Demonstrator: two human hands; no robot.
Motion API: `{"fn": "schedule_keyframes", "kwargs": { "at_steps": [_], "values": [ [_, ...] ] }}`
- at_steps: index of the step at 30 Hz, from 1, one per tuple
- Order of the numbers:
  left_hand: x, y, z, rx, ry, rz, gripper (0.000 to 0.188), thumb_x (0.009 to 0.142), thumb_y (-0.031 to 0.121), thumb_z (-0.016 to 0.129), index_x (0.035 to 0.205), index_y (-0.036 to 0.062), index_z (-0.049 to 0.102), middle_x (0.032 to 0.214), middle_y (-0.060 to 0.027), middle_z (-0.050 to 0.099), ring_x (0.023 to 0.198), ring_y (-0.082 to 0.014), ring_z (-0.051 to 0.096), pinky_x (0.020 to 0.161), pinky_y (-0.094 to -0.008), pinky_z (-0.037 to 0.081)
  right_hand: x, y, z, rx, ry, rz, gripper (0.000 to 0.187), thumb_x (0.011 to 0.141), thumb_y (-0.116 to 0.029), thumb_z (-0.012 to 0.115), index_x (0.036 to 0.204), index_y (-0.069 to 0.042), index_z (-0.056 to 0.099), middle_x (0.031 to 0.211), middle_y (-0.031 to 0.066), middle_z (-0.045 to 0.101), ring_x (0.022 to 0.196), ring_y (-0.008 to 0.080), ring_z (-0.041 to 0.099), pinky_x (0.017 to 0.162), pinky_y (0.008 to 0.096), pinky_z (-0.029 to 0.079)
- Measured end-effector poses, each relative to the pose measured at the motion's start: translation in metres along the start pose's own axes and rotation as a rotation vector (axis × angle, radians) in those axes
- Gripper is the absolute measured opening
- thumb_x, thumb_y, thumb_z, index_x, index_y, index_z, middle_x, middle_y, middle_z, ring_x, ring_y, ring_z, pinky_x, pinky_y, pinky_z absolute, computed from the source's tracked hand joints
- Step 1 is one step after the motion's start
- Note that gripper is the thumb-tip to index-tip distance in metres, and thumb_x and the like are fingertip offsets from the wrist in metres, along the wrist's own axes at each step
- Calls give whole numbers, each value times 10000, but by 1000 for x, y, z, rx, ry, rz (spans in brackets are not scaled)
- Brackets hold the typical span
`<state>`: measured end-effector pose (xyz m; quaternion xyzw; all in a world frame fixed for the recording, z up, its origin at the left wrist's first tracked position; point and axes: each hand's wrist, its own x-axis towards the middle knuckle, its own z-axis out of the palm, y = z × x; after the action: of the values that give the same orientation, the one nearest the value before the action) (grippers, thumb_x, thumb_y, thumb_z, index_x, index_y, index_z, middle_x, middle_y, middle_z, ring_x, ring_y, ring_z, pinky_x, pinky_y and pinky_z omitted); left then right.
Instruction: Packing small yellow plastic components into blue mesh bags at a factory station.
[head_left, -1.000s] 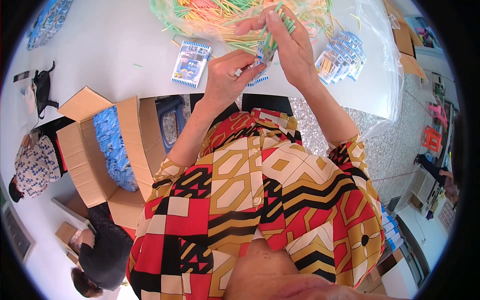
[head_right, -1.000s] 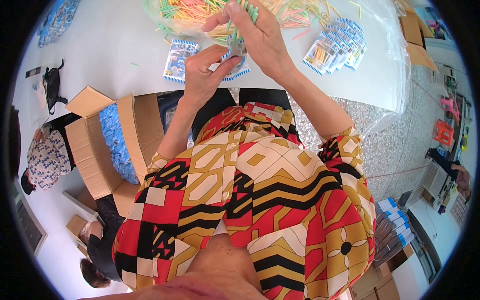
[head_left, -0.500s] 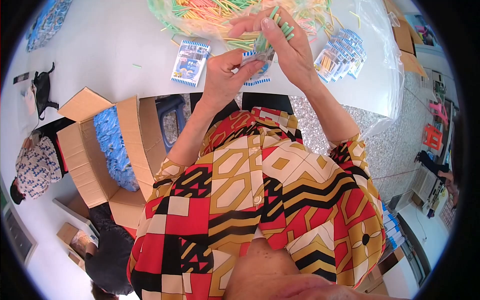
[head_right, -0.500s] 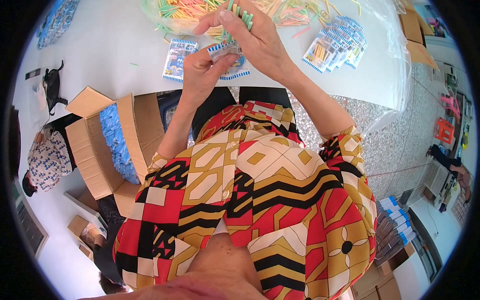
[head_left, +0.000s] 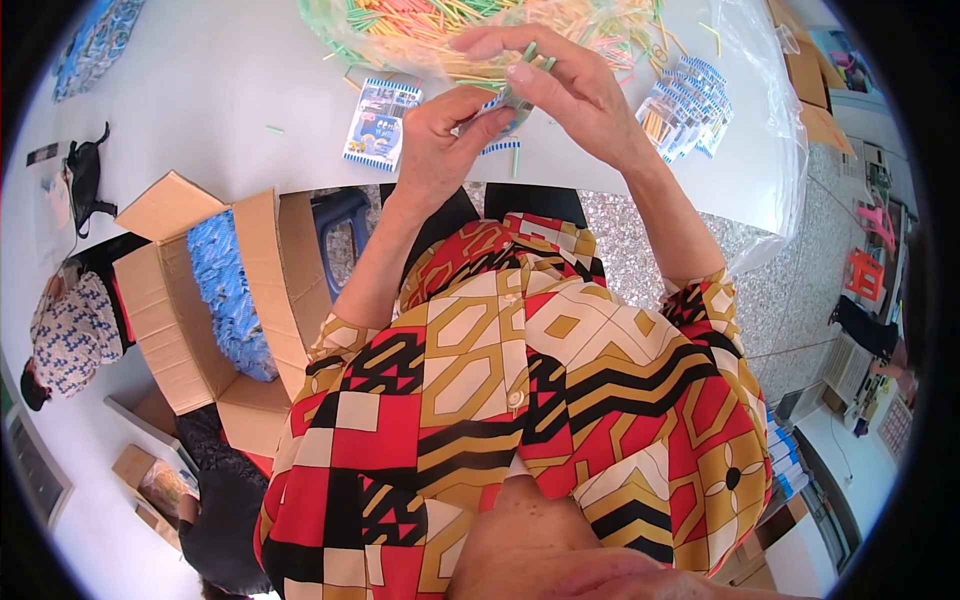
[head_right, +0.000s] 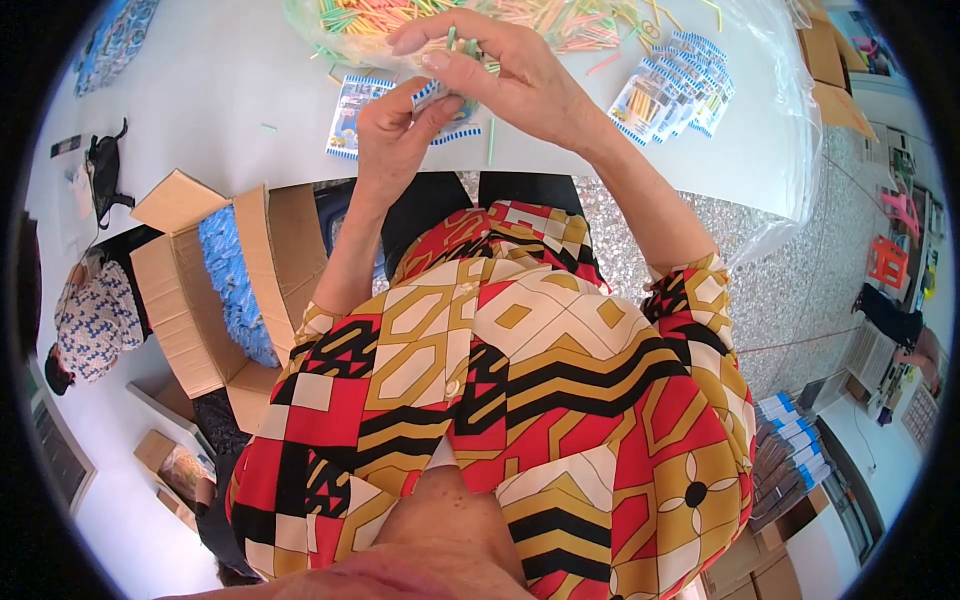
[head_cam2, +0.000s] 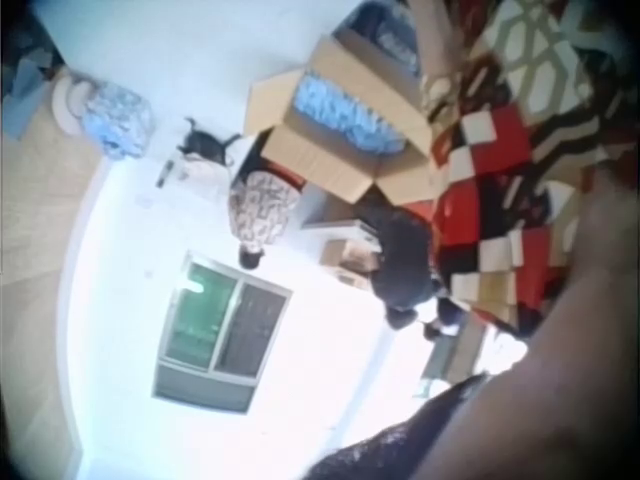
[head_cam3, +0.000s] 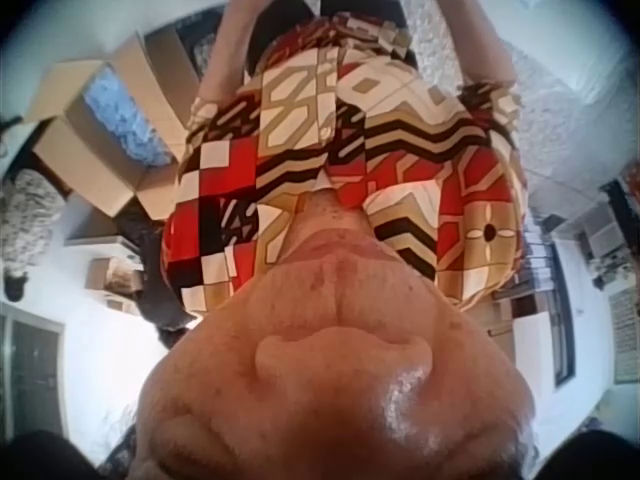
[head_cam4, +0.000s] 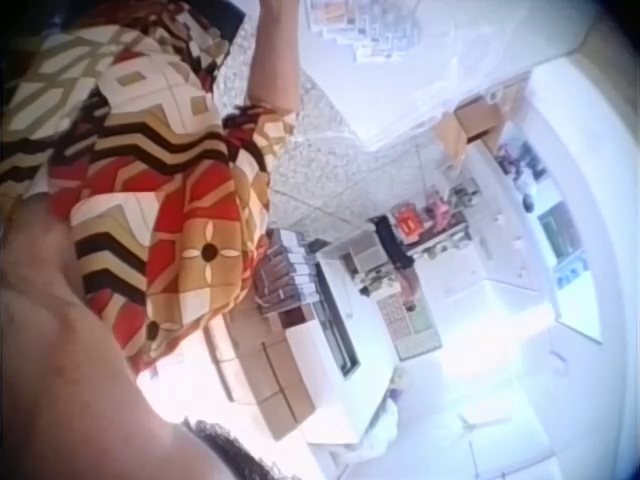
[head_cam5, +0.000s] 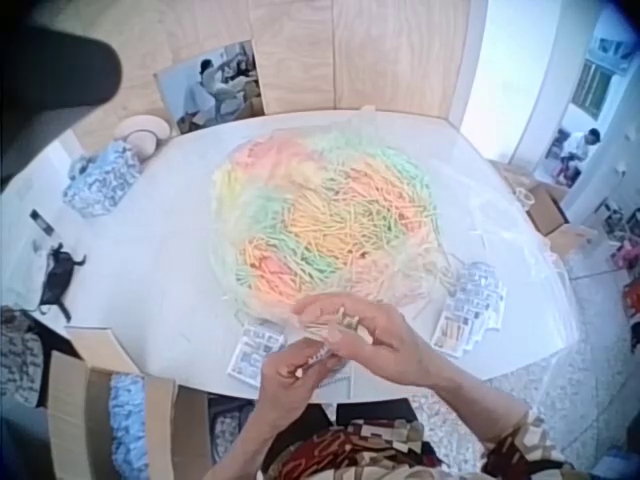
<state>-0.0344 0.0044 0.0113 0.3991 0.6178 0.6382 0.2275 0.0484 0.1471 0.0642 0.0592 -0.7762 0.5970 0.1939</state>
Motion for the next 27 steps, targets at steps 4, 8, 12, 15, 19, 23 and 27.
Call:
{"fn": "schedule_keyframes", "kwargs": {
  "at_steps": [4,8,12,15,19,23,27],
  "values": [
    [3,-2,0,4,44,40,122,813,66,666,912,-5,668,701,-37,610,589,-66,501,524,-221,398,6,-20,-8,133,6,235,357,993,-235,361,1172,35,510,1141,146,576,1091,225,510,975,368,363],
    [2,-2,-4,66,15,41,153,825,72,656,963,6,664,739,-45,626,628,-78,536,559,-220,427,5,-17,-12,-18,-54,207,382,989,-237,370,1245,18,493,1267,158,499,1164,245,464,1001,359,340],
    [-2,-7,-5,34,-27,-4,188,863,127,632,1004,6,658,778,-33,644,660,-61,535,591,-215,436,6,-12,-17,-338,-194,117,385,983,-227,383,1280,10,449,1343,158,422,1216,245,413,998,348,338],
    [-3,-6,-4,-124,22,-16,234,901,196,598,1022,3,655,809,-11,653,696,-43,523,625,-210,441,7,-19,-14,-104,-72,206,389,982,-219,389,1302,0,421,1340,140,411,1204,222,417,979,341,354],
    [-5,-8,-14,-210,102,-50,276,913,245,589,1004,-4,662,819,3,651,720,-38,517,643,-207,437,-3,-11,-20,156,195,196,303,951,-124,472,1226,4,477,1181,97,519,1057,155,512,886,296,420],
    [-6,-11,-21,-196,143,-40,275,908,246,595,993,-7,665,821,1,653,730,-43,526,648,-205,435,-54,38,-15,-555,-227,157,295,790,12,570,1080,-44,569,1086,91,578,975,215,571,800,314,483],
    [-13,-13,-25,-151,126,-78,263,910,229,590,1004,-5,664,834,-1,655,743,-50,531,664,-212,438,-77,51,10,-871,-427,-72,239,767,-1,568,1005,-24,560,1087,91,560,934,243,571,750,325,495]
  ]
}}
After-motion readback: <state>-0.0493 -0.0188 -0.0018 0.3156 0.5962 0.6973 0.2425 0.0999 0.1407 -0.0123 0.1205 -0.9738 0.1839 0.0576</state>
